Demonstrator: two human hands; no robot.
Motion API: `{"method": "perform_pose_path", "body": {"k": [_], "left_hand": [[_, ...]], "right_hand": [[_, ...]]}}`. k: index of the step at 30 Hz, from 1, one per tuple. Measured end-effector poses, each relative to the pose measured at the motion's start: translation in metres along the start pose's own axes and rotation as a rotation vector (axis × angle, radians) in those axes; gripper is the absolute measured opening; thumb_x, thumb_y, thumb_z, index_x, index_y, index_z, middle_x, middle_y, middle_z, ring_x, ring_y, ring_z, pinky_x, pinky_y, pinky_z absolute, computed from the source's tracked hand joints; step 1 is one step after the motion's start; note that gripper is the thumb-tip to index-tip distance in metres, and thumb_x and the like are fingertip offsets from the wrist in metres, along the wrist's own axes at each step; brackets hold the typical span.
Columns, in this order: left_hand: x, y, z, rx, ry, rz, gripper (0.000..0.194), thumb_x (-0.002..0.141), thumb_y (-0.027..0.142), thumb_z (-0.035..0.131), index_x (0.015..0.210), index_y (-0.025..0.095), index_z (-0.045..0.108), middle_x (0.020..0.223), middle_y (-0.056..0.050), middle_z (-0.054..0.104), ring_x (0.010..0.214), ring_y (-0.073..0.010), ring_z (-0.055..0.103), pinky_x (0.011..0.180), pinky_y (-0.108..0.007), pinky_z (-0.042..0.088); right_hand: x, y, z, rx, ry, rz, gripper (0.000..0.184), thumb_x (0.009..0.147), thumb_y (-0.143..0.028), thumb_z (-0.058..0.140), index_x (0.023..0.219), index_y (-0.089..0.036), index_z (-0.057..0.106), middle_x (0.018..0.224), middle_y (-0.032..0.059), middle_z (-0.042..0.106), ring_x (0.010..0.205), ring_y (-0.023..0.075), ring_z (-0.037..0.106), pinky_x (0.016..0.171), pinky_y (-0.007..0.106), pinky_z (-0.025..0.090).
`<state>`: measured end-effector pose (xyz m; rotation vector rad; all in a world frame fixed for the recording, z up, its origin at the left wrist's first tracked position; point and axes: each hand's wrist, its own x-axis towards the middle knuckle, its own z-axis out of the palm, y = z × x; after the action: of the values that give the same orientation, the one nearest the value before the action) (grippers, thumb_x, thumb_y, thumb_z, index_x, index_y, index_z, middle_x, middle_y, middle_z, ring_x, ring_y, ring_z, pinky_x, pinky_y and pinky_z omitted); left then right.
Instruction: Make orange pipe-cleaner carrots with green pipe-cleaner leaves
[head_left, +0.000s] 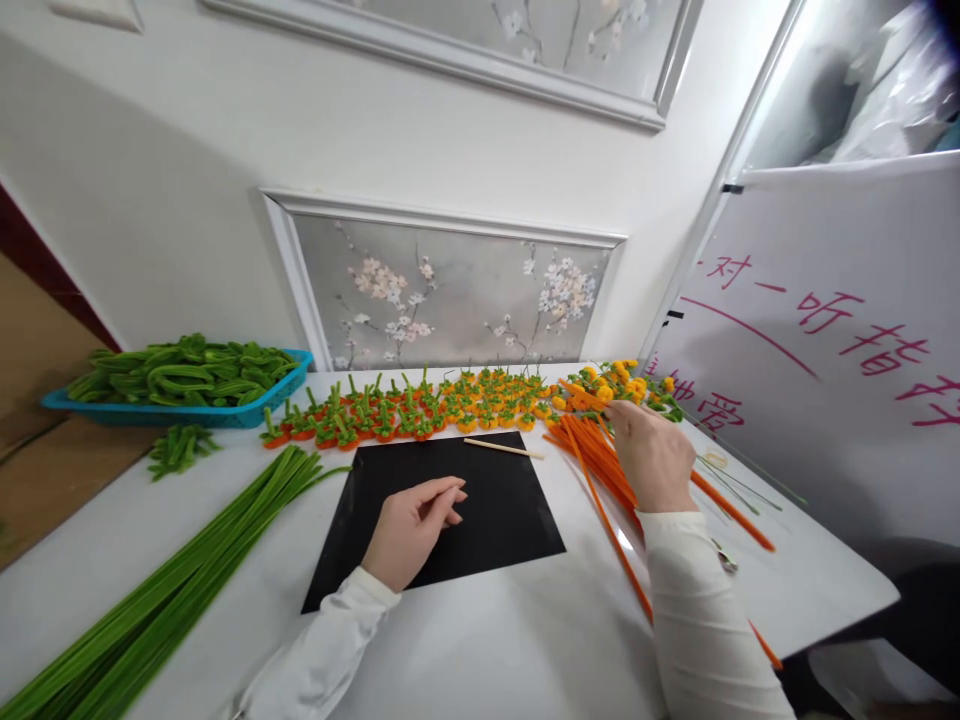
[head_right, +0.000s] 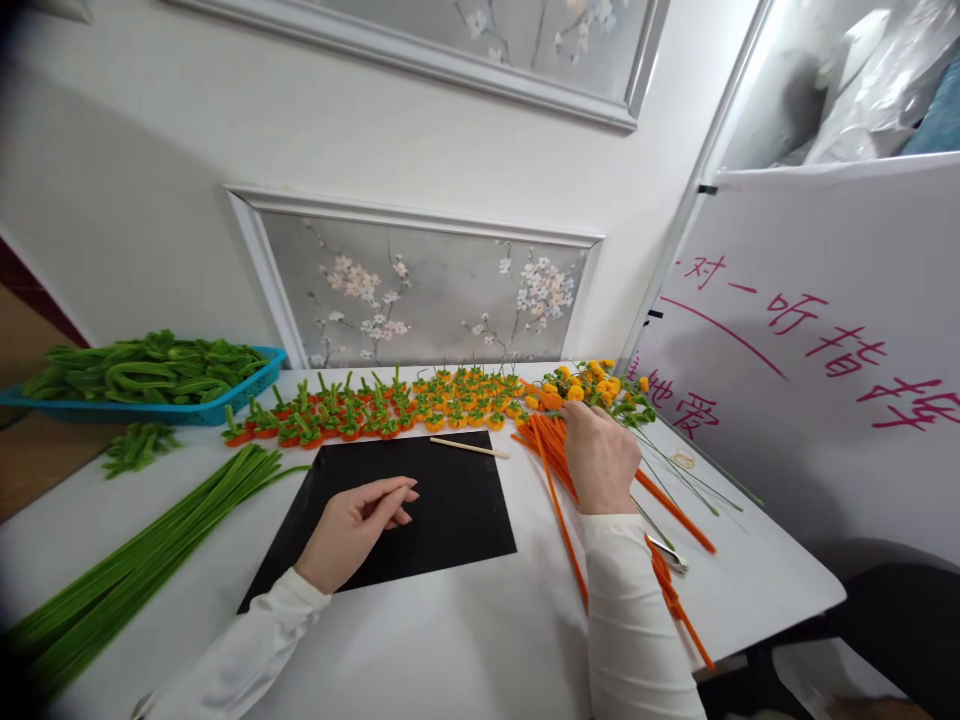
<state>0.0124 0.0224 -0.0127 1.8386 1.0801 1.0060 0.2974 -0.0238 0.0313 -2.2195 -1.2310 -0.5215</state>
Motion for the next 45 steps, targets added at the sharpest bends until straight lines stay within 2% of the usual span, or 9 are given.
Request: {"method": "perform_pose_path", "body": {"k": [3,8,14,19,21,26,33,38,45], "left_hand": [[0.002,0.001,-0.001,-0.193,0.012,-0.12,0.032,0.078,0.04,0.059,0.093,0.014,0.069,0.083,-0.008,0.071,0.059,-0.0141,0.063,0.054,-0.024,0.052],[0.002,0.007,-0.002,-0.465,-0.012,-0.291,0.036,0.071,0.039,0.068,0.097,0.014,0.069,0.09,-0.009,0.07,0.063,-0.0107,0.061,0.058,-0.021,0.051],[0.0,0.02,-0.006,-0.774,0.021,-0.222,0.034,0.071,0.039,0.069,0.096,0.016,0.069,0.1,-0.009,0.068,0.088,-0.0172,0.062,0.072,-0.026,0.051],[-0.002,0.02,-0.015,-0.774,0.127,-0.214,0.03,0.073,0.038,0.068,0.092,0.015,0.069,0.088,-0.007,0.07,0.074,-0.0146,0.062,0.066,-0.024,0.049],[-0.004,0.02,-0.017,-0.773,0.116,-0.209,0.027,0.073,0.037,0.067,0.087,0.015,0.069,0.084,-0.005,0.069,0.075,-0.0137,0.061,0.068,-0.023,0.049],[-0.005,0.021,-0.019,-0.84,0.101,-0.176,0.023,0.074,0.034,0.067,0.088,0.016,0.065,0.075,0.001,0.058,0.061,-0.0061,0.051,0.061,-0.02,0.046],[-0.005,0.019,-0.018,-0.738,0.016,-0.202,0.031,0.077,0.037,0.059,0.1,0.015,0.056,0.069,0.004,0.047,0.041,-0.0004,0.023,0.037,-0.014,0.012],[-0.007,0.018,-0.015,-0.597,-0.009,-0.183,0.031,0.083,0.04,0.051,0.104,0.018,0.046,0.069,0.005,0.049,0.041,-0.0022,0.024,0.036,-0.014,0.014],[-0.006,0.013,-0.012,-0.441,-0.006,-0.116,0.023,0.088,0.04,0.043,0.083,0.017,0.045,0.071,0.004,0.053,0.042,-0.0033,0.026,0.035,-0.015,0.019]], "right_hand": [[0.0,-0.012,-0.015,-0.061,-0.081,-0.277,0.022,0.089,-0.022,0.047,0.082,-0.024,0.068,0.079,0.0039,0.067,0.081,0.0176,0.056,0.068,0.029,0.026],[-0.018,-0.052,-0.036,-0.001,-0.099,-0.46,0.019,0.088,-0.022,0.049,0.076,-0.022,0.063,0.073,0.0045,0.065,0.075,0.0183,0.057,0.066,0.029,0.028],[-0.064,-0.116,-0.029,0.654,-0.481,-0.451,0.027,0.091,-0.024,0.039,0.071,-0.019,0.056,0.056,-0.0012,0.06,0.046,0.0101,0.055,0.046,0.021,0.033],[-0.089,-0.134,-0.005,1.069,-0.862,-0.29,0.026,0.091,-0.031,0.034,0.079,-0.018,0.053,0.058,-0.0037,0.058,0.041,0.0099,0.058,0.039,0.018,0.041],[-0.086,-0.133,0.001,1.039,-0.794,-0.34,0.023,0.089,-0.027,0.037,0.078,-0.018,0.055,0.063,-0.0011,0.061,0.051,0.0118,0.061,0.047,0.02,0.046],[-0.069,-0.128,0.004,0.859,-0.329,-0.489,0.027,0.087,-0.016,0.036,0.089,-0.017,0.062,0.077,0.0057,0.064,0.071,0.0167,0.06,0.067,0.028,0.046],[-0.089,-0.13,0.008,0.819,-0.432,-0.479,0.03,0.093,-0.032,0.035,0.094,-0.022,0.064,0.063,-0.0001,0.06,0.051,0.0138,0.052,0.049,0.023,0.038],[-0.092,-0.12,0.018,0.765,-0.362,-0.478,0.03,0.092,-0.028,0.037,0.105,-0.023,0.064,0.078,0.0032,0.068,0.064,0.0166,0.062,0.059,0.024,0.044],[-0.091,-0.114,0.02,0.622,-0.313,-0.534,0.029,0.091,-0.023,0.04,0.107,-0.026,0.064,0.083,0.0023,0.07,0.074,0.0175,0.066,0.063,0.023,0.045]]}}
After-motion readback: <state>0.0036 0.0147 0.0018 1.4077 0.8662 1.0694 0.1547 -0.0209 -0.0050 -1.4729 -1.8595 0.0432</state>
